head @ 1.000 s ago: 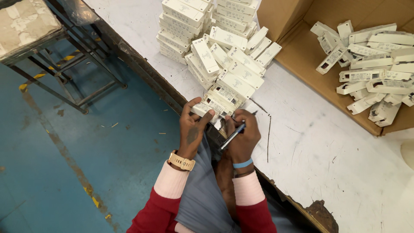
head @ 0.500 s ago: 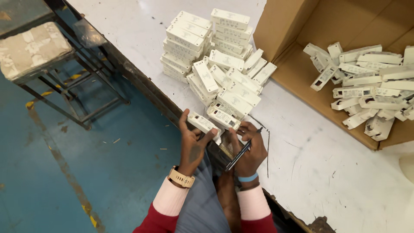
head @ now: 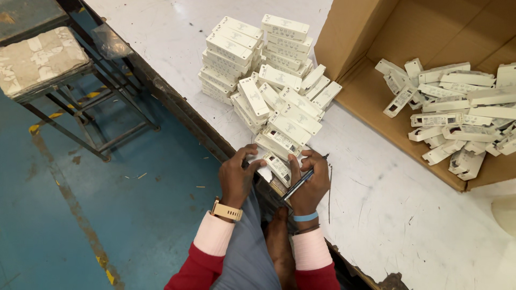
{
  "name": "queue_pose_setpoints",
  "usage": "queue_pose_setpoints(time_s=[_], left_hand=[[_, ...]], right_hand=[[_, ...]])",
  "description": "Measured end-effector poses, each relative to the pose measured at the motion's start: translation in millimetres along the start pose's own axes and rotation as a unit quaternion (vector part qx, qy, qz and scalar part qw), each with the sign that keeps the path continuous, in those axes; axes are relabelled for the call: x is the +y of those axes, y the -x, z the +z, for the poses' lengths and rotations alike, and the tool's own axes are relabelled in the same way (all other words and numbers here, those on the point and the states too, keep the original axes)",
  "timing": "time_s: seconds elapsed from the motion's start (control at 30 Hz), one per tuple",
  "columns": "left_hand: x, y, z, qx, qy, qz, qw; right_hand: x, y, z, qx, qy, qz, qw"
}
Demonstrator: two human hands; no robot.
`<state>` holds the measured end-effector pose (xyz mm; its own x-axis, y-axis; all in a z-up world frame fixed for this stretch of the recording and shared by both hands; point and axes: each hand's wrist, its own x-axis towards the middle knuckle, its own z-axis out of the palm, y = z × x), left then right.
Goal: The person picks up white electrical components from a cardboard box, writes on them with a black marker, and stacks them on the table. The process is repeated for multiple units.
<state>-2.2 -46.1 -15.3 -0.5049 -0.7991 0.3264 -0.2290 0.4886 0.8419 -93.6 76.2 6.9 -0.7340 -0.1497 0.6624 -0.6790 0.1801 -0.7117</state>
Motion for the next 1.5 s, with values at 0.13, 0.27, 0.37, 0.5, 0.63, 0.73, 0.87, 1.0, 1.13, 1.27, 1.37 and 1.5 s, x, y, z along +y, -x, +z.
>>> queue_pose_setpoints(time_s=[0.13, 0.27, 0.37, 0.5, 0.63, 0.73, 0.87, 1.0, 1.13, 1.27, 1.37, 1.5], left_hand=[[2.8, 3.5, 0.5, 0.022, 0.008, -0.01, 1.0], [8.8, 3.8, -7.5, 0.042, 0.002, 0.005, 0.999], [10.2, 0.1, -11.7, 0.014, -0.023, 0.028, 0.999], [10.4, -10.1, -9.1, -0.001, -0.067, 0.041, 0.997], [4.4, -14.8, -9.0, -0.007, -0.056, 0.041, 0.998], [1.4, -15.6, -8.6, 0.005, -0.053, 0.048, 0.997], [-1.3, -14.7, -5.3, 0.019, -0.048, 0.064, 0.997], [-0.8, -14.6, -5.0, 0.018, -0.039, 0.052, 0.998], [-2.3, -13.9, -3.2, 0.027, -0.053, 0.044, 0.997], [-1.3, -15.5, -2.0, 0.038, -0.066, 0.04, 0.996], [2.2, -15.0, -3.2, 0.044, -0.072, 0.03, 0.996], [7.0, -6.3, -6.7, 0.065, -0.046, 0.034, 0.996]], right_hand=[[-4.2, 1.1, -7.1, -0.031, -0.032, 0.052, 0.998], [-7.6, 16.1, -24.3, -0.102, -0.08, 0.106, 0.986], [-4.4, 28.8, -19.7, -0.071, -0.056, 0.078, 0.993], [-2.8, 35.4, 6.5, -0.038, -0.024, 0.067, 0.997], [-5.8, 31.0, 9.8, -0.026, -0.02, 0.017, 0.999], [-11.2, 18.5, -7.1, -0.05, -0.115, 0.187, 0.974], [-6.5, -27.4, -22.7, -0.036, 0.001, 0.017, 0.999], [-1.9, -67.0, -8.3, -0.148, -0.034, -0.116, 0.982], [-0.4, -69.7, -0.9, -0.156, 0.053, -0.127, 0.978], [1.2, -70.3, -2.6, -0.172, 0.019, -0.082, 0.982], [1.0, -75.6, -2.3, -0.173, 0.015, -0.077, 0.982], [-1.9, -76.7, -2.8, -0.176, 0.011, -0.023, 0.984]])
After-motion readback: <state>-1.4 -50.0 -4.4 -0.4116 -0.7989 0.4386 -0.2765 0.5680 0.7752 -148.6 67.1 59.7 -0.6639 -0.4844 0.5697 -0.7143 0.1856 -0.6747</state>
